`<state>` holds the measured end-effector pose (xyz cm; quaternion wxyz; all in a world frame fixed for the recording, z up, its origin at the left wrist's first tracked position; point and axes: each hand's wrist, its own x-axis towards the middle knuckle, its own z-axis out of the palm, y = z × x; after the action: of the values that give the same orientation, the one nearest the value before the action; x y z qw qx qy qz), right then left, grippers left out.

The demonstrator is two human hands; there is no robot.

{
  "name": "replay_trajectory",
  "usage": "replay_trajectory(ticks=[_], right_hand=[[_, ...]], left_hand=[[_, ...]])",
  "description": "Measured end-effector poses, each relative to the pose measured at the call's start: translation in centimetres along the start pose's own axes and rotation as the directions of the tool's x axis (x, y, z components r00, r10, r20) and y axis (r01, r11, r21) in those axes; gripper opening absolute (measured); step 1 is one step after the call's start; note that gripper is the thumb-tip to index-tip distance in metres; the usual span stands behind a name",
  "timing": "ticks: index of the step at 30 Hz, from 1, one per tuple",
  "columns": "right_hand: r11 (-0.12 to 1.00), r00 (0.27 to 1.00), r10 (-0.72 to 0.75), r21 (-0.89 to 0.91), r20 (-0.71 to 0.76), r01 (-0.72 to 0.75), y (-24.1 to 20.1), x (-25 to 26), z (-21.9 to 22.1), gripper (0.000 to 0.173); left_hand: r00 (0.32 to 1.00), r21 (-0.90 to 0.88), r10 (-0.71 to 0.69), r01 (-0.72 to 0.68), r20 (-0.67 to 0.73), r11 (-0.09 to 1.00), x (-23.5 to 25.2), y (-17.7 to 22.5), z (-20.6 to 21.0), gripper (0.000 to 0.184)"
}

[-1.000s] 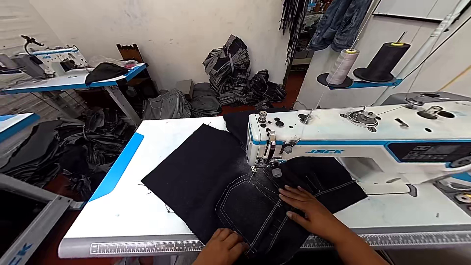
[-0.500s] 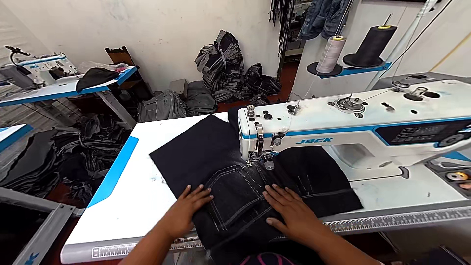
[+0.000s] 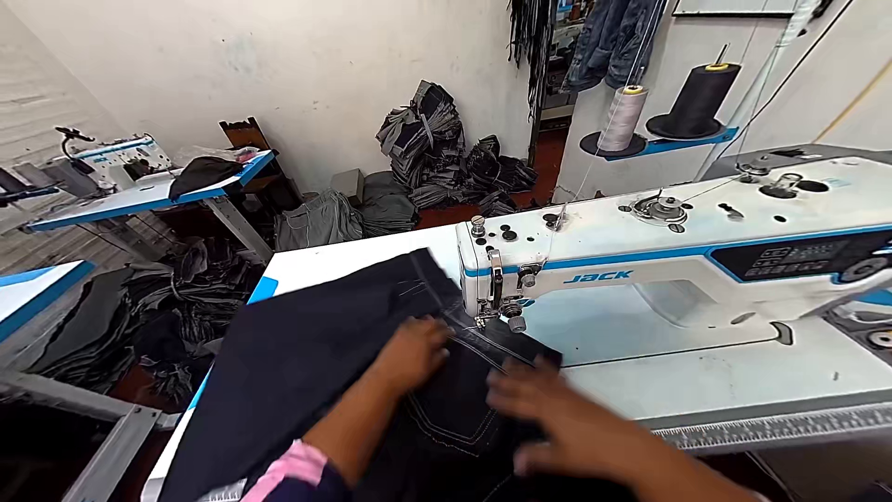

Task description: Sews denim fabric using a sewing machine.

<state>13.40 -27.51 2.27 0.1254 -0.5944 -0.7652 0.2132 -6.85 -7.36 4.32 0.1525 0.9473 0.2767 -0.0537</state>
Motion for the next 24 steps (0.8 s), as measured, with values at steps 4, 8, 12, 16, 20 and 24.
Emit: replay_trajectory(ticks=[4,8,12,16,20,24], right_hand=[[0.9,0.857,-0.419,-0.265,-0.301,0.347,-0.7,0.0,8.9,0.024],[0.918,0.785,-0.393,-0.258,-0.479,0.302,2.6,-1.5,8.4,0.017],[0.986,0.919,-0.057,0.12,-0.391,0.112,10.7,-8.8,2.6,0.023],[0.966,0.845,0.256,0.161,-0.469,-0.202,17.0,-14.4,-2.9,0.018],[0.855,0.592,0.488,0.215,-0.641,-0.473,19.6,-17.1,-5.1,0.017],[0.691,0.226,0.629,0.402,-0.744,-0.601,18.1,-22.7,-3.6,0.026]], left_hand=[[0.928,0.083,-0.372,0.37,-0.002,0.925,1.0,-7.4,2.6,0.075],[0.899,0.133,-0.429,0.417,0.083,0.899,-0.1,-4.6,1.7,0.081],[0.96,0.205,-0.219,0.182,0.177,0.962,-3.2,0.9,0.9,0.073],[0.971,0.103,0.139,-0.161,0.196,0.982,-3.5,3.2,3.7,0.068],[0.971,0.076,0.233,-0.228,-0.057,0.971,-1.9,7.9,8.9,0.079],[0.89,0.141,0.354,-0.327,-0.286,0.935,-0.4,6.1,10.4,0.08]])
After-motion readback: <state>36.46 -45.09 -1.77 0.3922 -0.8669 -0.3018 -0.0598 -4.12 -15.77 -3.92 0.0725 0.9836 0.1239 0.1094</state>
